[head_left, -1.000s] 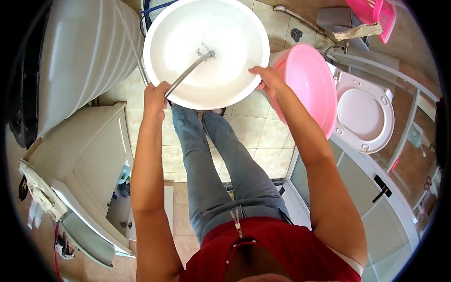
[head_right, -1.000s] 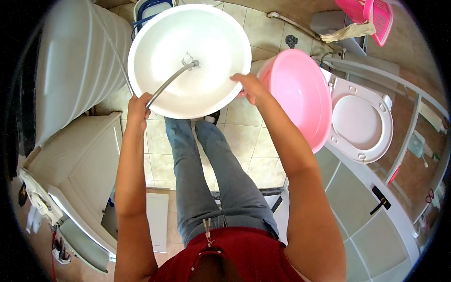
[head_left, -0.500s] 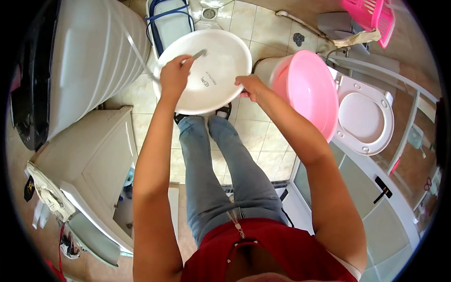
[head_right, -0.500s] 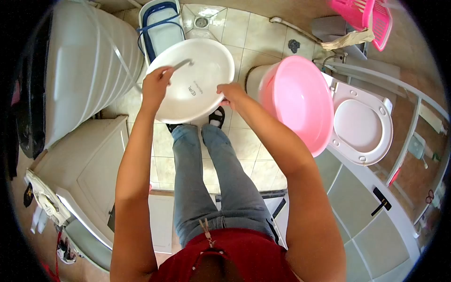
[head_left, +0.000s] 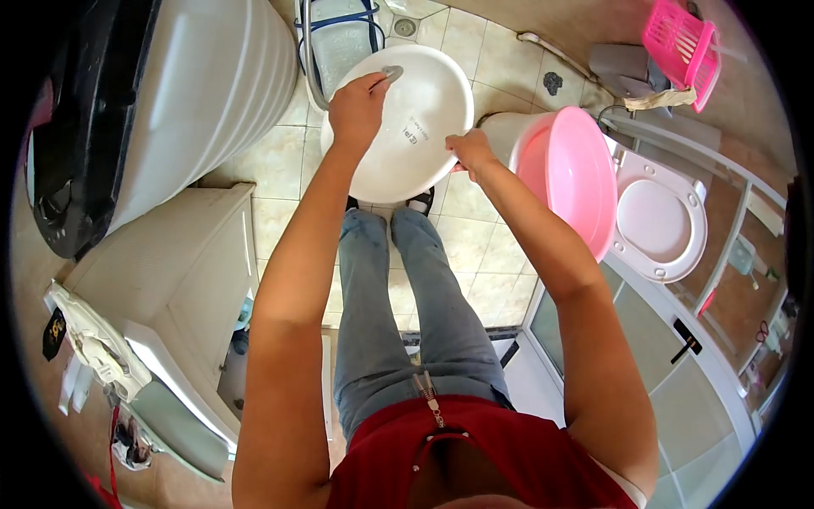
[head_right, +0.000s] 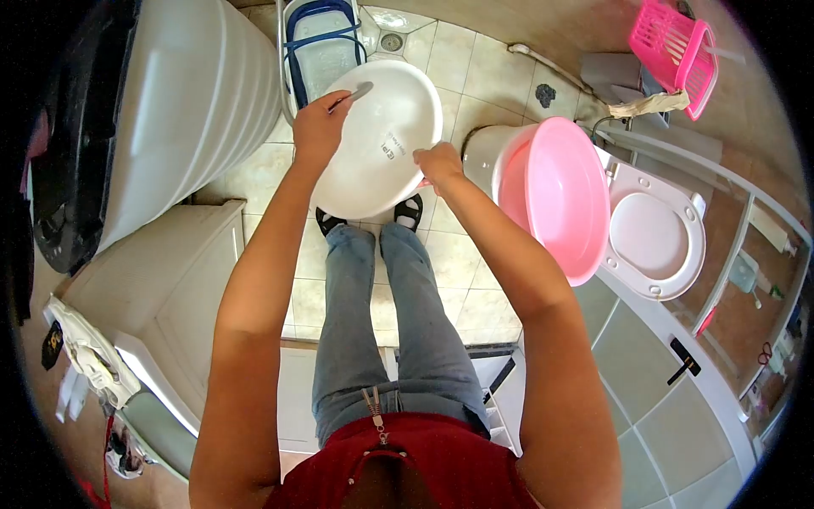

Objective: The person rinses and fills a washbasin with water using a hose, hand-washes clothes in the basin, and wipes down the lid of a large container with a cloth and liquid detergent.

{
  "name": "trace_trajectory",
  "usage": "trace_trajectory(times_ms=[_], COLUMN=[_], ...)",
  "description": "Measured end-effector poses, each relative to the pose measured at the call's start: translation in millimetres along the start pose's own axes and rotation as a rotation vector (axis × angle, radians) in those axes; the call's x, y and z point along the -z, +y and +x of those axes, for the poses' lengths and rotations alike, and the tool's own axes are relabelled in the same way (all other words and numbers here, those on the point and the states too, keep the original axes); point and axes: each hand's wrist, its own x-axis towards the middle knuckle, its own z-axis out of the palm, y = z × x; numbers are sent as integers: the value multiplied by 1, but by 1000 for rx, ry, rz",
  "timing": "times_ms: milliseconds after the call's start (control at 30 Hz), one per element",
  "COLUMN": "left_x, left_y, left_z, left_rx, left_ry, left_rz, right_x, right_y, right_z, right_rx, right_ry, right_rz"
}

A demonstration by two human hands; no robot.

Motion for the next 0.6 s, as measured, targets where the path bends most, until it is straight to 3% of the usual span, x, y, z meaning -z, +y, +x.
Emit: trace_trajectory(times_ms=[233,333,433,600], left_x=[26,38,48,47], left_y=[-24,-44,-51,-56], left_z=[11,11,6,5], left_rx=[60,142,186,158], left_ry=[111,73,46,46], left_rz=[32,50,-21,-194], right_x=[5,-5,-25,-44], right_y=[-10,-34,-78,-94], right_z=[8,0,-35,-19], right_rx=[245,509,449,826], right_ry=[205,517,539,816], right_rz=[-214,-455,-535,-526])
